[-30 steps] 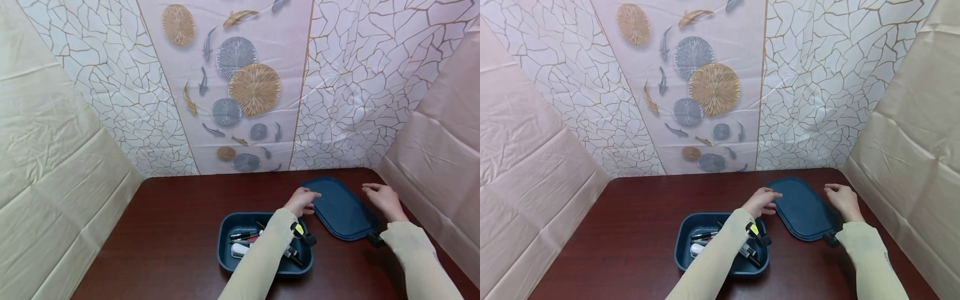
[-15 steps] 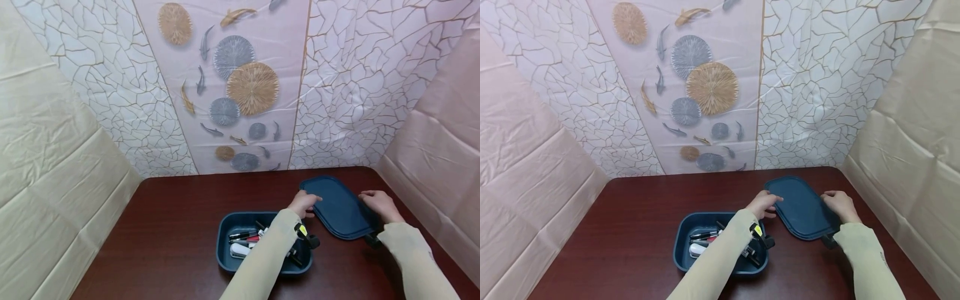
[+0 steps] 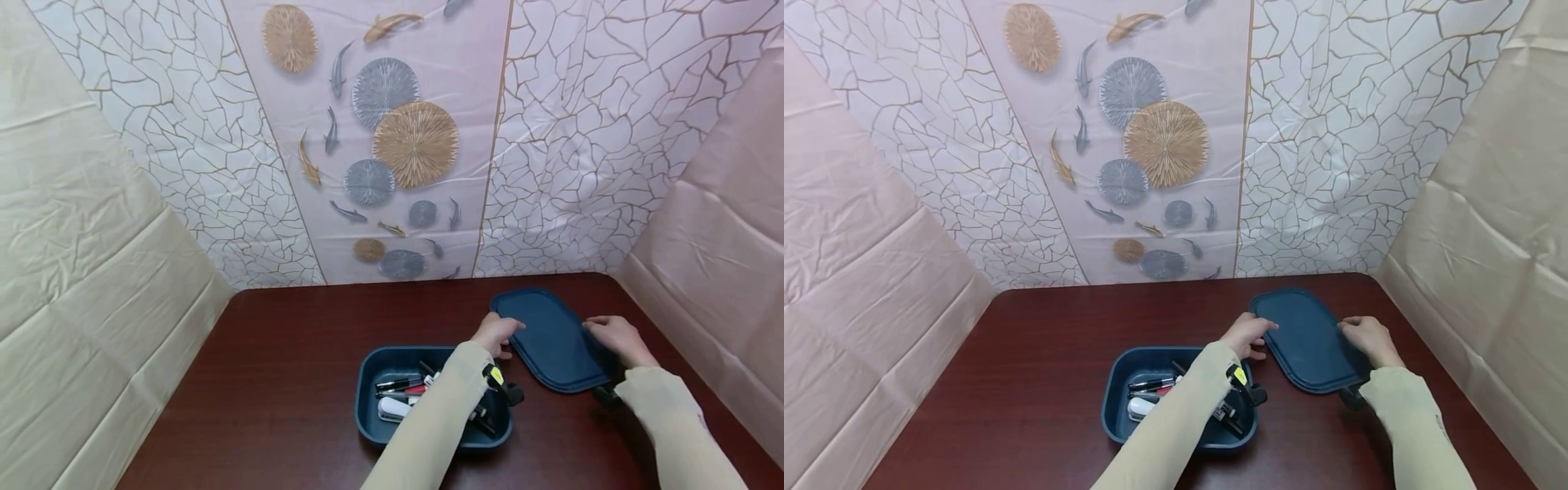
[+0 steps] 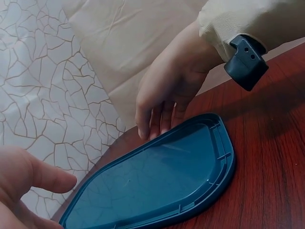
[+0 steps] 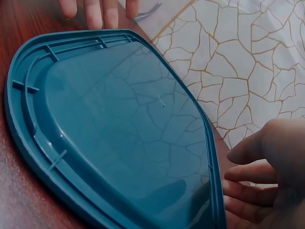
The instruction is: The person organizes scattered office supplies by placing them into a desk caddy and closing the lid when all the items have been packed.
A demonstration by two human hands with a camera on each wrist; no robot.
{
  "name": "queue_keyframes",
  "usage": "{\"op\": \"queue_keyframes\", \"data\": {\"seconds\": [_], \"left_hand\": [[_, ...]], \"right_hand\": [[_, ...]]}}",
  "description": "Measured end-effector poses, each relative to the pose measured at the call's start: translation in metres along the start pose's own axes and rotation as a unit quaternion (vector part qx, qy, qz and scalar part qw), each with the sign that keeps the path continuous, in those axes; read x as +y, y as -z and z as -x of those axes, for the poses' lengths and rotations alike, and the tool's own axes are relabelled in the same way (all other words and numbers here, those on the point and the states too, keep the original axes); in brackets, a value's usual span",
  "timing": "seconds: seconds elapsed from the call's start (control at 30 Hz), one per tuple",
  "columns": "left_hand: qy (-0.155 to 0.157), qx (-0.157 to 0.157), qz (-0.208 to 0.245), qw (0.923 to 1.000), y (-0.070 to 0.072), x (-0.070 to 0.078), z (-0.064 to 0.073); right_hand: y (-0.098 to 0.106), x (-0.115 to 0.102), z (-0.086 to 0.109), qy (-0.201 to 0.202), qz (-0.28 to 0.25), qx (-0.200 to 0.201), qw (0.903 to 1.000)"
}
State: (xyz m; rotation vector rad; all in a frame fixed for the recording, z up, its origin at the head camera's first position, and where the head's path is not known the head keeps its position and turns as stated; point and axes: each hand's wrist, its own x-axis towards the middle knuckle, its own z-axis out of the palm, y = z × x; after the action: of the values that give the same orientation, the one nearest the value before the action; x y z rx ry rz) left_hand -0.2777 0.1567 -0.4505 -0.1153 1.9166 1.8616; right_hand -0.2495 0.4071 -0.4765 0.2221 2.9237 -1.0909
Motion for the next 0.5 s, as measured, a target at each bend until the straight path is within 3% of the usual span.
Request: {"op": "queue_keyframes", "data": {"seconds": [0.27,0.5], "left_hand": [[-0.001,0.011,-0.018,0.9998,-0.0032,-0.0011,-0.0021],[-0.006,0.011,-0.018,0.9998,-0.0011,-0.0019,-0.0021]], "right_hand": [[-0.0004,0.0005,-0.0005,-0.017,-0.003,-0.002,0.9999],[-0.0007,0.0038,-0.0007,-0.029,-0.046,-0.021,0.9983]]}}
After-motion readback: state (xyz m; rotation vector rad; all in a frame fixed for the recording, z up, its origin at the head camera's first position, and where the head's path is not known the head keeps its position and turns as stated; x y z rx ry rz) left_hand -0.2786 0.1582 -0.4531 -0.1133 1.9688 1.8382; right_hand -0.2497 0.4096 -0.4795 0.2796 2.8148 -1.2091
